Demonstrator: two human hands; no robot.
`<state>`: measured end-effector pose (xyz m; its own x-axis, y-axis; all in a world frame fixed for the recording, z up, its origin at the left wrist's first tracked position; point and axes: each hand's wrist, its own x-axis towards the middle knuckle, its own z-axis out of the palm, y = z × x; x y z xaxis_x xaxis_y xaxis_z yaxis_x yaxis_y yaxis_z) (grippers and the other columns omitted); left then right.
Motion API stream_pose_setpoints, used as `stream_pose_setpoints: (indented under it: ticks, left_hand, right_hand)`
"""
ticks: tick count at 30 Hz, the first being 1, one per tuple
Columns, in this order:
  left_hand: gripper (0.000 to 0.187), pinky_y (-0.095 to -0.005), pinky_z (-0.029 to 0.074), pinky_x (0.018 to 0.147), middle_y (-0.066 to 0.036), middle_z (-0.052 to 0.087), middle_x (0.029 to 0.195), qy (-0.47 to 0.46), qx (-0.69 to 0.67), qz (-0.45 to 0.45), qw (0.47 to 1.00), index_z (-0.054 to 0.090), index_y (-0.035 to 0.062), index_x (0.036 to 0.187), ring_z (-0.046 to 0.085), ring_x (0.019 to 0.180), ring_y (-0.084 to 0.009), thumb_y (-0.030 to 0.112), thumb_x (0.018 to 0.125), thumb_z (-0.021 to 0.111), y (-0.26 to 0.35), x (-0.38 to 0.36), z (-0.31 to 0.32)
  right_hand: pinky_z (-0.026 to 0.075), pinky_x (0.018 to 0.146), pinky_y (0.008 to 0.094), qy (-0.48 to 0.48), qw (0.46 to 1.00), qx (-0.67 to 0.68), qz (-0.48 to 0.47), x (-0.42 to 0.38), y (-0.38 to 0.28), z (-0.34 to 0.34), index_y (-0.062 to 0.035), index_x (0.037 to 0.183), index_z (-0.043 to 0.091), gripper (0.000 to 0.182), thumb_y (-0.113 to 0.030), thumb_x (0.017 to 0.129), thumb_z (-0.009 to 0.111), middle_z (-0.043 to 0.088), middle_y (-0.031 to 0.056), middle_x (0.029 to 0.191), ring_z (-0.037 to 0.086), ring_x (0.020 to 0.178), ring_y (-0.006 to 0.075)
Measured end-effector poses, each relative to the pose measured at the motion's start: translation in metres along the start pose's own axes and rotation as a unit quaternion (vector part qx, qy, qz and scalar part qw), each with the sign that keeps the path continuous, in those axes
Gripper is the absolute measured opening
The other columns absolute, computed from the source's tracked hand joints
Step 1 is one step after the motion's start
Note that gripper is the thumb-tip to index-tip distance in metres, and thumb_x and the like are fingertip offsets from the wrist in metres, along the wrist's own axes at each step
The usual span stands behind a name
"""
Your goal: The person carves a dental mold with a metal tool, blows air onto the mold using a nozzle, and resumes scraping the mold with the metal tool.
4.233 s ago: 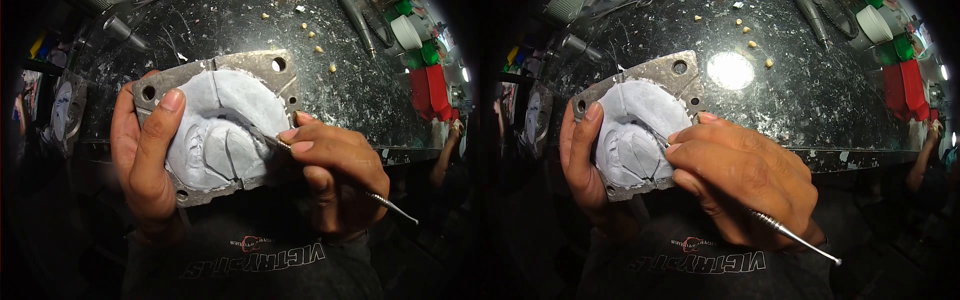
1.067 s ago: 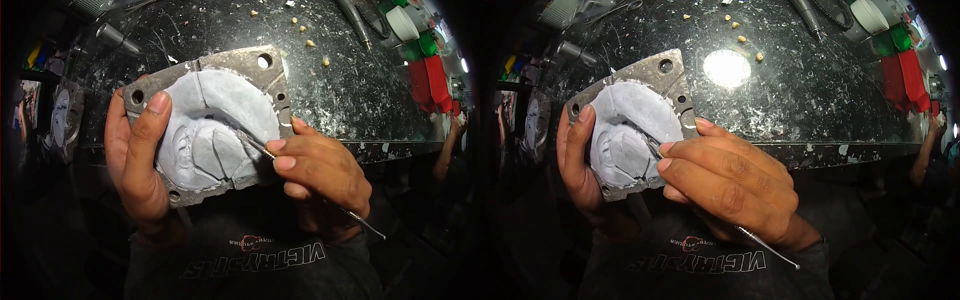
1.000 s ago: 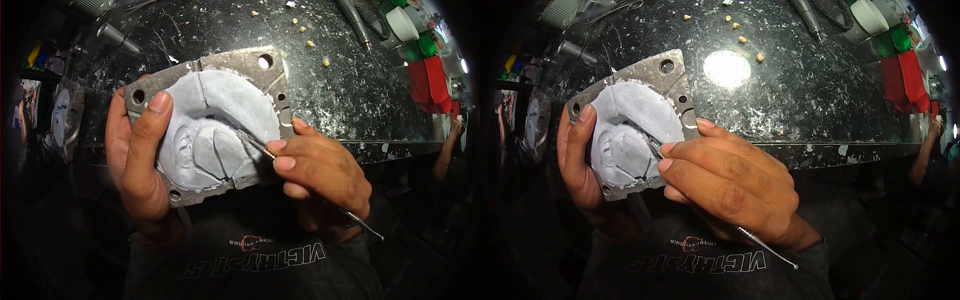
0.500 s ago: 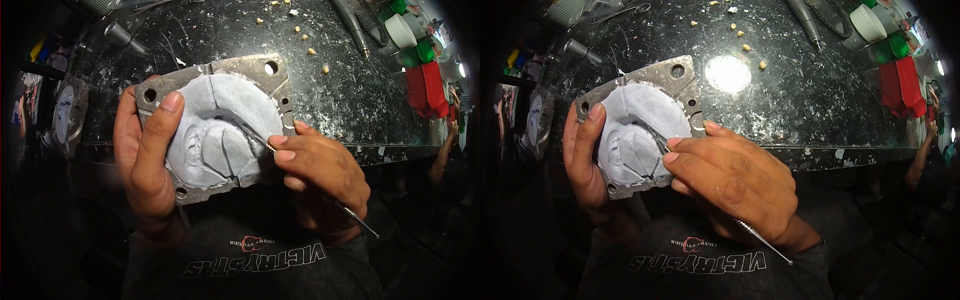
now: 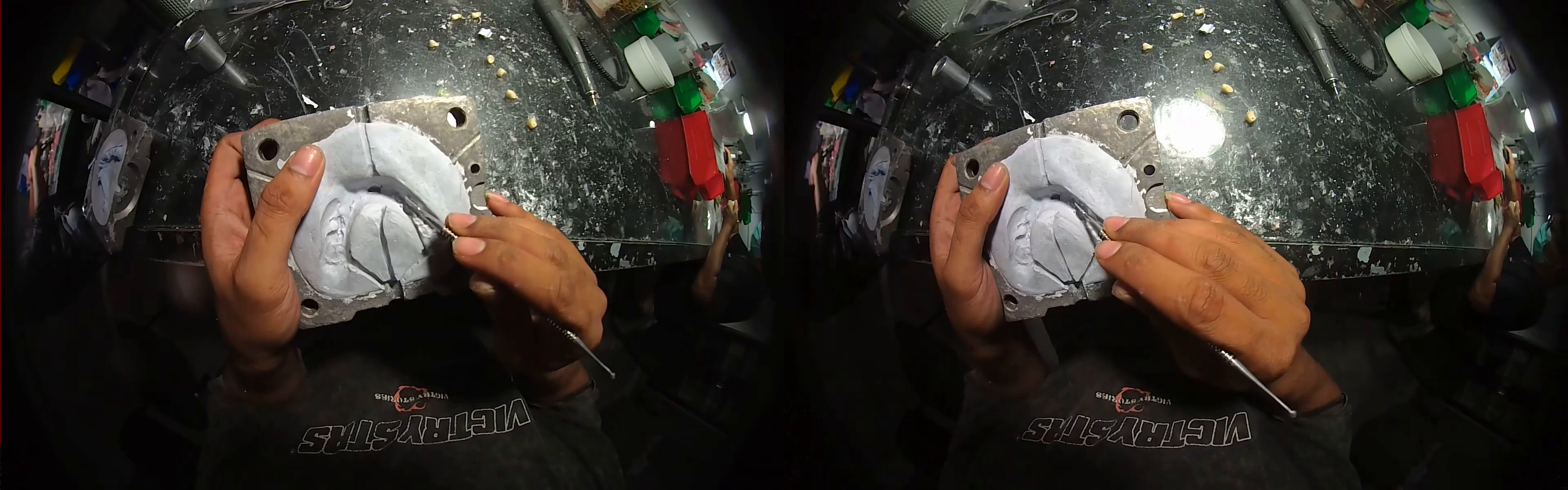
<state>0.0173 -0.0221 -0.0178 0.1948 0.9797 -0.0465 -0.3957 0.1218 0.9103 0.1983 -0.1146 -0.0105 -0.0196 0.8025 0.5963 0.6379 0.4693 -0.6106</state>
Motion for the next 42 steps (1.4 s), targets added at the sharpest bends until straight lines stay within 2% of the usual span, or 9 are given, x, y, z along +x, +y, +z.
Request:
stream_pose_setpoints:
  ticks: [1, 2, 3, 16, 21, 34, 35, 37, 42]
  left_hand:
    - [0.025, -0.0242, 0.049, 0.085, -0.008, 0.067, 0.103, 0.001, -0.002, -0.001, 1.0, 0.056, -0.0014, 0.118, 0.061, 0.093, -0.0102, 0.012, 0.099, 0.064, 0.0, 0.0, 0.0]
    - [0.025, -0.0242, 0.049, 0.085, -0.008, 0.067, 0.103, 0.002, -0.002, 0.0, 1.0, 0.056, -0.0014, 0.118, 0.061, 0.093, -0.0102, 0.012, 0.099, 0.064, 0.0, 0.0, -0.001]
    - [0.025, -0.0242, 0.049, 0.085, -0.008, 0.067, 0.103, -0.004, 0.0, -0.002, 1.0, 0.056, -0.0013, 0.118, 0.061, 0.093, -0.0102, 0.013, 0.099, 0.064, 0.0, 0.0, -0.002]
    - [0.023, -0.0238, 0.048, 0.087, -0.007, 0.067, 0.104, -0.006, -0.003, 0.006, 1.0, 0.057, -0.0014, 0.118, 0.06, 0.094, -0.0093, 0.011, 0.099, 0.064, -0.002, 0.001, -0.002]
    - [0.024, -0.0238, 0.048, 0.087, -0.007, 0.067, 0.104, -0.005, 0.001, 0.006, 1.0, 0.057, -0.0014, 0.118, 0.06, 0.094, -0.0091, 0.011, 0.099, 0.064, -0.001, 0.001, -0.003]
    - [0.025, -0.0245, 0.048, 0.085, -0.008, 0.067, 0.102, -0.006, 0.01, 0.002, 1.0, 0.056, -0.0011, 0.117, 0.06, 0.093, -0.0092, 0.013, 0.099, 0.065, -0.001, 0.001, -0.003]
    - [0.025, -0.0245, 0.048, 0.085, -0.008, 0.067, 0.102, -0.003, 0.01, 0.002, 1.0, 0.056, -0.0011, 0.117, 0.06, 0.093, -0.0092, 0.013, 0.099, 0.065, -0.002, 0.002, -0.003]
    - [0.026, -0.0241, 0.049, 0.083, -0.007, 0.066, 0.101, -0.002, 0.014, 0.01, 1.0, 0.055, -0.0008, 0.117, 0.06, 0.092, -0.0088, 0.014, 0.099, 0.066, -0.002, 0.002, -0.003]
    - [0.024, -0.024, 0.048, 0.082, -0.005, 0.066, 0.1, -0.003, -0.002, 0.0, 1.0, 0.054, -0.0006, 0.114, 0.059, 0.089, -0.0075, 0.012, 0.099, 0.066, 0.001, 0.0, -0.001]
  right_hand:
    - [0.059, 0.095, 0.046, 0.0, 1.0, 0.0, -0.001, 0.0, -0.001, 0.0, -0.0067, 0.114, 0.072, 0.031, -0.004, 0.085, 0.08, 0.077, 0.0107, 0.103, 0.076, 0.099, 0.0245]
    - [0.059, 0.095, 0.0494, 0.004, 1.0, 0.015, 0.008, 0.0, -0.002, 0.0, -0.003, 0.109, 0.07, 0.018, -0.008, 0.092, 0.072, 0.076, 0.0143, 0.099, 0.075, 0.097, 0.0274]
    - [0.058, 0.095, 0.0528, 0.008, 0.999, 0.032, 0.018, -0.001, -0.002, 0.0, 0.0008, 0.104, 0.068, 0.014, -0.012, 0.1, 0.064, 0.075, 0.018, 0.096, 0.075, 0.096, 0.0303]
    - [0.057, 0.096, 0.054, 0.024, 0.998, 0.045, 0.023, -0.004, 0.002, 0.002, 0.0015, 0.103, 0.069, 0.019, -0.017, 0.101, 0.064, 0.075, 0.0184, 0.096, 0.074, 0.096, 0.0312]
    - [0.054, 0.1, 0.0529, 0.022, 0.993, 0.084, 0.075, -0.004, 0.001, -0.001, 0.0016, 0.103, 0.07, 0.023, -0.02, 0.101, 0.064, 0.076, 0.0183, 0.097, 0.074, 0.1, 0.0315]
    - [0.053, 0.1, 0.0537, 0.029, 0.996, 0.066, 0.051, -0.007, 0.004, 0.004, 0.0017, 0.105, 0.069, 0.026, -0.023, 0.103, 0.061, 0.075, 0.0182, 0.097, 0.072, 0.099, 0.0303]
    - [0.053, 0.1, 0.0537, 0.027, 0.996, 0.068, 0.05, -0.007, 0.006, 0.004, 0.0017, 0.105, 0.069, 0.026, -0.023, 0.103, 0.061, 0.075, 0.0182, 0.097, 0.072, 0.099, 0.0303]
    - [0.055, 0.099, 0.0472, 0.053, 0.987, 0.14, 0.062, -0.008, 0.01, 0.003, -0.0007, 0.109, 0.072, 0.016, -0.008, 0.095, 0.071, 0.077, 0.0135, 0.101, 0.075, 0.1, 0.0277]
    - [0.052, 0.101, 0.0519, 0.073, 0.981, 0.156, 0.085, -0.01, 0.007, 0.007, 0.0002, 0.105, 0.071, 0.017, -0.015, 0.099, 0.067, 0.077, 0.016, 0.098, 0.075, 0.098, 0.0298]
